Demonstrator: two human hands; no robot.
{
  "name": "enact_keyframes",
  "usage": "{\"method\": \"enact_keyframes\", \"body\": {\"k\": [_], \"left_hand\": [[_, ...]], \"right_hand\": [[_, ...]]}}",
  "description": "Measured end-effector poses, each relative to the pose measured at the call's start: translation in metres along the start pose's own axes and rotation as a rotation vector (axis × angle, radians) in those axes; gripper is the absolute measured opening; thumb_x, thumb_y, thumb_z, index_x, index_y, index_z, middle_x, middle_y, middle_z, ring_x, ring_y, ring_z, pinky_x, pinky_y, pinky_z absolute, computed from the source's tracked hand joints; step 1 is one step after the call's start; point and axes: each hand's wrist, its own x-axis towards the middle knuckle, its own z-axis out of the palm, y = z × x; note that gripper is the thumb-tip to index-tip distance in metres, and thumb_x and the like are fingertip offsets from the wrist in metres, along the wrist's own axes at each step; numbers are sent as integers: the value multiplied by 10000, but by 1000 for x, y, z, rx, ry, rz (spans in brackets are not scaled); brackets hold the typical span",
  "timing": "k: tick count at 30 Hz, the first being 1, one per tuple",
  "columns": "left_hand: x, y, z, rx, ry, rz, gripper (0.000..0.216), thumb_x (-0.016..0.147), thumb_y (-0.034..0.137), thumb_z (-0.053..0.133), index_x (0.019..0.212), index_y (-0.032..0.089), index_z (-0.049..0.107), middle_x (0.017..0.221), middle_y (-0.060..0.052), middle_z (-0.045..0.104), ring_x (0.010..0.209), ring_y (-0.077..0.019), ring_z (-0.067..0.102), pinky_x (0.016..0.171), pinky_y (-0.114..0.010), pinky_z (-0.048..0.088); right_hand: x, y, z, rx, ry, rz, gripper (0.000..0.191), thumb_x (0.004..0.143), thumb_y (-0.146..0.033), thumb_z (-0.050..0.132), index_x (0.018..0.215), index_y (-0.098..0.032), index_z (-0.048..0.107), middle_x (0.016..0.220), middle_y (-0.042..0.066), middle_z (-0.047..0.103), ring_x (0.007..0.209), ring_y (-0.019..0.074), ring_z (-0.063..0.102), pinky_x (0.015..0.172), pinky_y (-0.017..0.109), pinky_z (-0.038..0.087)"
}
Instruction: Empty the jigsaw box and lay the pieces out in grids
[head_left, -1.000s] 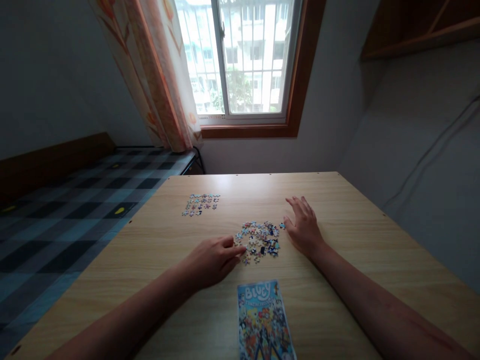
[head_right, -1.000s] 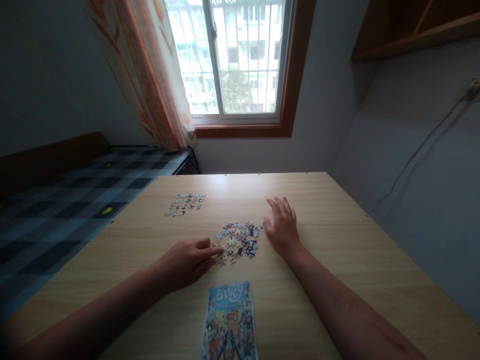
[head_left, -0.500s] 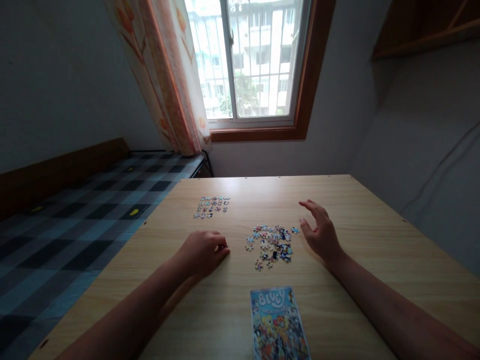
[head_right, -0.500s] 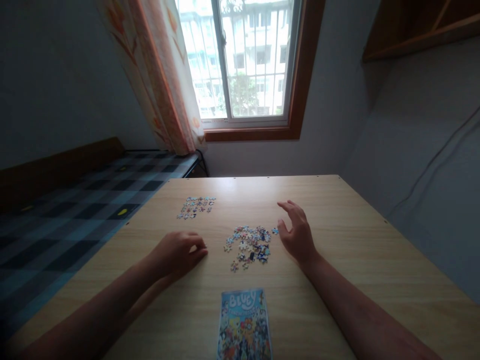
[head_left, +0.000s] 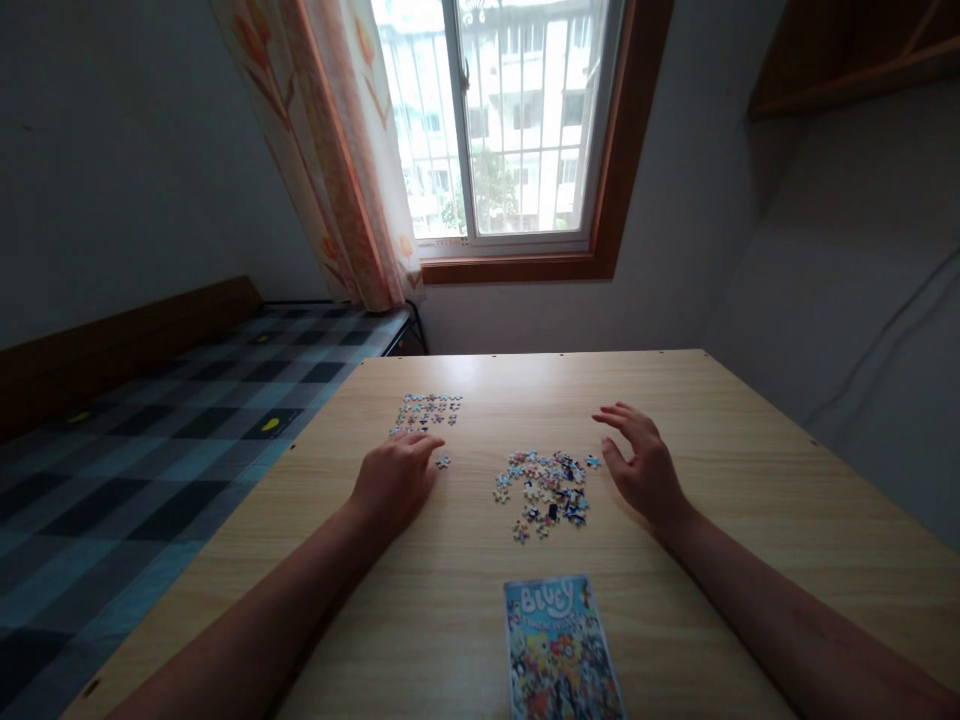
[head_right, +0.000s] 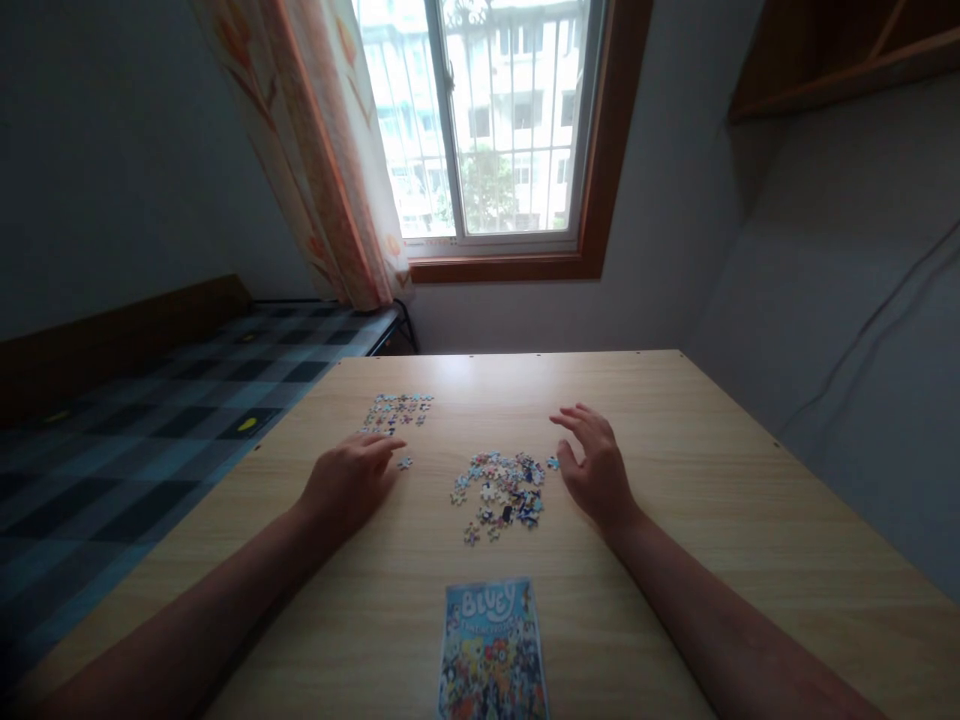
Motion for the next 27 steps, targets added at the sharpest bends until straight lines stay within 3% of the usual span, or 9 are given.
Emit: {"method": "enact_keyframes", "body": {"k": [4, 9, 20, 27], "left_hand": [[-10, 25, -4, 75, -136, -120, 258, 956, 242, 479, 1028, 219, 726, 1023, -66, 715, 872, -228, 666, 731, -341, 522], [-17, 47, 1, 128, -234, -84, 228, 973, 263, 482, 1031, 160, 677, 1077, -120, 678, 1064, -263, 598, 829, -353, 507], [-14, 34, -5, 184, -248, -160, 321, 970, 325, 511, 1204, 140, 630, 1156, -142, 662, 1087, -276, 579, 855, -375, 494], [-9, 27, -2, 186, -286, -186, 333, 977, 382, 493, 1160, 157, 656, 1119, -128, 643, 1063, -265, 588, 820, -341, 495]], "right_hand": [[0, 0, 0, -1, -16, 7, 272, 887, -181, 521, 1088, -211, 702, 1199, 103, 672, 1247, 288, 542, 1080, 546, 433], [-1, 0, 1, 13, -53, 21, 225, 888, -181, 525, 970, -227, 730, 1210, 99, 667, 1255, 291, 533, 1072, 554, 430], [-2, 0, 1, 15, -80, 4, 219, 881, -172, 531, 890, -233, 741, 1210, 99, 665, 1262, 297, 526, 1057, 565, 435], [-3, -1, 1, 15, -92, 1, 220, 885, -183, 529, 875, -235, 742, 1209, 99, 665, 1265, 300, 526, 1057, 562, 433]]}}
